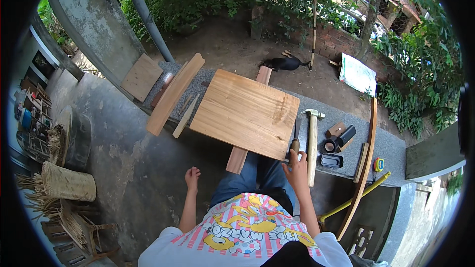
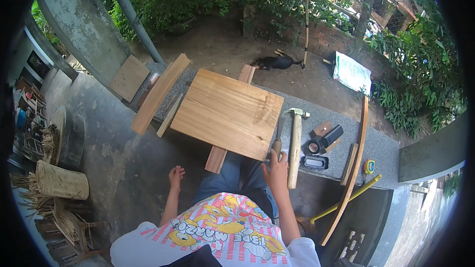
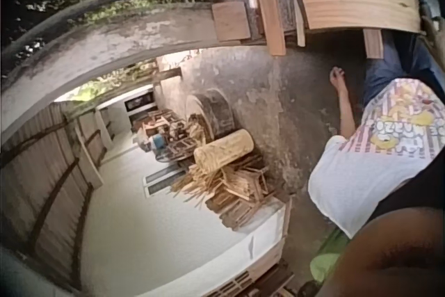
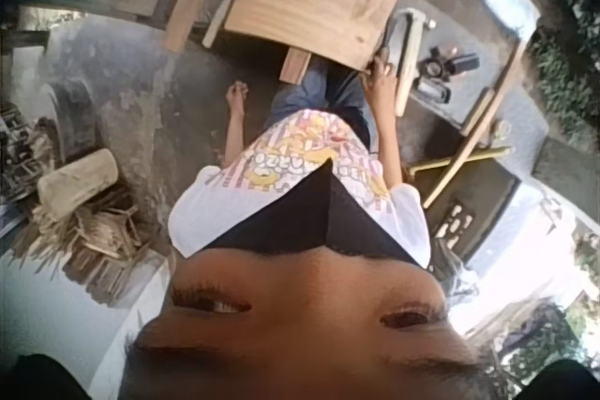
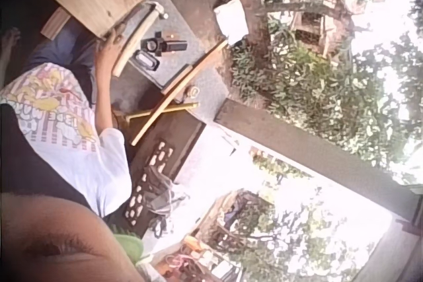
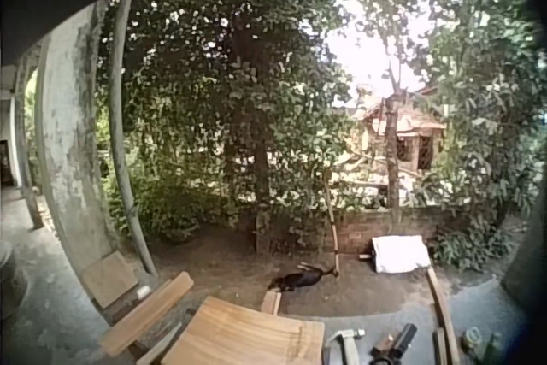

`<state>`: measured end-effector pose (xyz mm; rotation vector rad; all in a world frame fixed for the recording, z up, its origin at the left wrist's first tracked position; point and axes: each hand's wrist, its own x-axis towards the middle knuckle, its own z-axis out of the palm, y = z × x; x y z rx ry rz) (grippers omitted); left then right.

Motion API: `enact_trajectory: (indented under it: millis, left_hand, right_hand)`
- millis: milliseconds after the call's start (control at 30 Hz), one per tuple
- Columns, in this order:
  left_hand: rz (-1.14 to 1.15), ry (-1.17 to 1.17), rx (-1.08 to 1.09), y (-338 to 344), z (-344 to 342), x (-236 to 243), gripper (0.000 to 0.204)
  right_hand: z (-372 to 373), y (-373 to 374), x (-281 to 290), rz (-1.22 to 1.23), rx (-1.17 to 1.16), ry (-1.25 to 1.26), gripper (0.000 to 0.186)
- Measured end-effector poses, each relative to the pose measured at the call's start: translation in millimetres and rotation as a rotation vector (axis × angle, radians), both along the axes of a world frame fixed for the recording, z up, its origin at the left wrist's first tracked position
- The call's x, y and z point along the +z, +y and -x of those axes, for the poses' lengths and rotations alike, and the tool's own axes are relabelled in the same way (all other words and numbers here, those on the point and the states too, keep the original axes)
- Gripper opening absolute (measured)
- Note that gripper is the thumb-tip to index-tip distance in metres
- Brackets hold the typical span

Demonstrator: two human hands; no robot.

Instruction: Cleaning a workbench and using a chisel and sandpaper to work on a wooden board.

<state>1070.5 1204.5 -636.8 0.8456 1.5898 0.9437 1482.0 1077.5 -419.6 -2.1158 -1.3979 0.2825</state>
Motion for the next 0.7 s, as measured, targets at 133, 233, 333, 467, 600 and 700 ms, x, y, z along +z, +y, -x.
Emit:
enact_trajectory:
  millis: [133, 233, 333, 467, 600, 700]
  left_hand:
    - [-0.269, -0.066, -0.014, 63, -20, 151, 0.048]
    - [-0.303, -0.090, -0.177, 92, -46, 209, 0.053]
    - [-0.196, -0.220, -0.330, 110, -64, 224, 0.055]
    - [-0.200, -0.439, -0.294, 118, -80, 213, 0.055]
    - [-0.156, -0.472, -0.284, 123, -84, 204, 0.055]
    - [-0.113, -0.496, -0.342, 126, -89, 203, 0.051]
  right_hand:
    - [-3, 8, -19, 0.004, 0.004, 0.077, 0.077]
    - [1, 15, 0, 0.173, -0.091, 0.251, 0.079]
    - [-3, 12, 0, 0.093, -0.079, 0.304, 0.076]
    - [-14, 0, -4, -0.170, 0.041, 0.375, 0.067]
    - [-8, -18, 24, -0.143, 0.014, 0.471, 0.066]
    - [-7, -29, 34, -0.196, 0.060, 0.509, 0.067]
